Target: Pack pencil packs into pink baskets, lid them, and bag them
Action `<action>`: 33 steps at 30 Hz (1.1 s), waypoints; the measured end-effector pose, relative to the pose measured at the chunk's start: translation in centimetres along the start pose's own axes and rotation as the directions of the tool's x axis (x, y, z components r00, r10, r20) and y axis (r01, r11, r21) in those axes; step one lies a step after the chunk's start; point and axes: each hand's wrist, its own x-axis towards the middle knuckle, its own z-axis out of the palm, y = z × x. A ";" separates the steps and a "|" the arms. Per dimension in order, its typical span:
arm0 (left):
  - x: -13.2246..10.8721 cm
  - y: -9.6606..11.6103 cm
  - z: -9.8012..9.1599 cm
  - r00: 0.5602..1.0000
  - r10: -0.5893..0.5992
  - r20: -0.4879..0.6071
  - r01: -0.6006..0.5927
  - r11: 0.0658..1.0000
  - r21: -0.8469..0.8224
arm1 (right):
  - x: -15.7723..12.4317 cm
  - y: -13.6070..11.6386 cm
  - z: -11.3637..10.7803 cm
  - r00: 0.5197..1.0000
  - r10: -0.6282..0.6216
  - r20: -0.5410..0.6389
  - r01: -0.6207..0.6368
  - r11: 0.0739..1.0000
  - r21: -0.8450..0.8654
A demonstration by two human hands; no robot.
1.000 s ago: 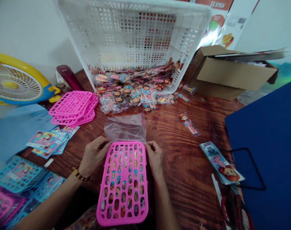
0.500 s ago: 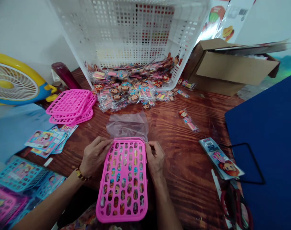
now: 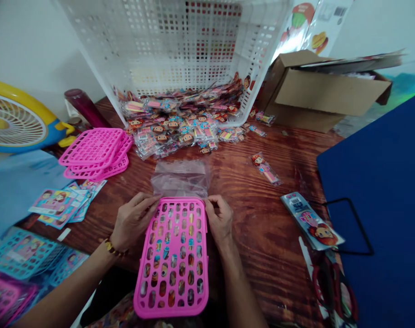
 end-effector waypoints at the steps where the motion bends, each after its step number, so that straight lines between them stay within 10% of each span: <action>1: 0.0 0.0 -0.1 1.000 0.006 0.008 -0.005 1.000 -0.012 | -0.2 0.0 -0.2 0.999 -0.050 -0.010 0.050 0.998 -0.024; 17: -5.1 -0.3 -2.1 0.979 0.204 0.021 -0.203 0.979 -0.021 | -5.8 0.5 -3.1 0.898 -0.421 0.131 0.438 0.885 -0.156; 22: -6.3 0.3 -2.1 0.992 -0.122 -0.037 0.115 0.980 -0.161 | -6.5 1.1 -3.7 0.950 -0.223 0.219 0.233 0.972 -0.018; 24: -6.0 0.0 -1.4 0.876 -0.481 -0.023 0.445 0.827 -0.345 | -6.2 1.4 -3.6 0.982 -0.021 0.188 0.023 1.000 -0.011; 27: -4.7 0.1 0.0 0.596 -0.747 0.294 0.704 0.309 -0.640 | -5.7 1.3 -2.6 0.971 0.231 0.059 -0.232 0.973 0.009; 29: -3.6 0.7 0.5 0.562 -0.683 0.466 0.720 0.127 -0.682 | -5.5 0.8 -1.6 0.963 0.268 0.032 -0.269 0.962 0.036; 33: -1.9 2.9 0.0 0.608 -0.605 0.514 0.756 0.242 -0.608 | -5.4 -0.1 -0.5 0.976 0.210 0.064 -0.205 0.976 -0.070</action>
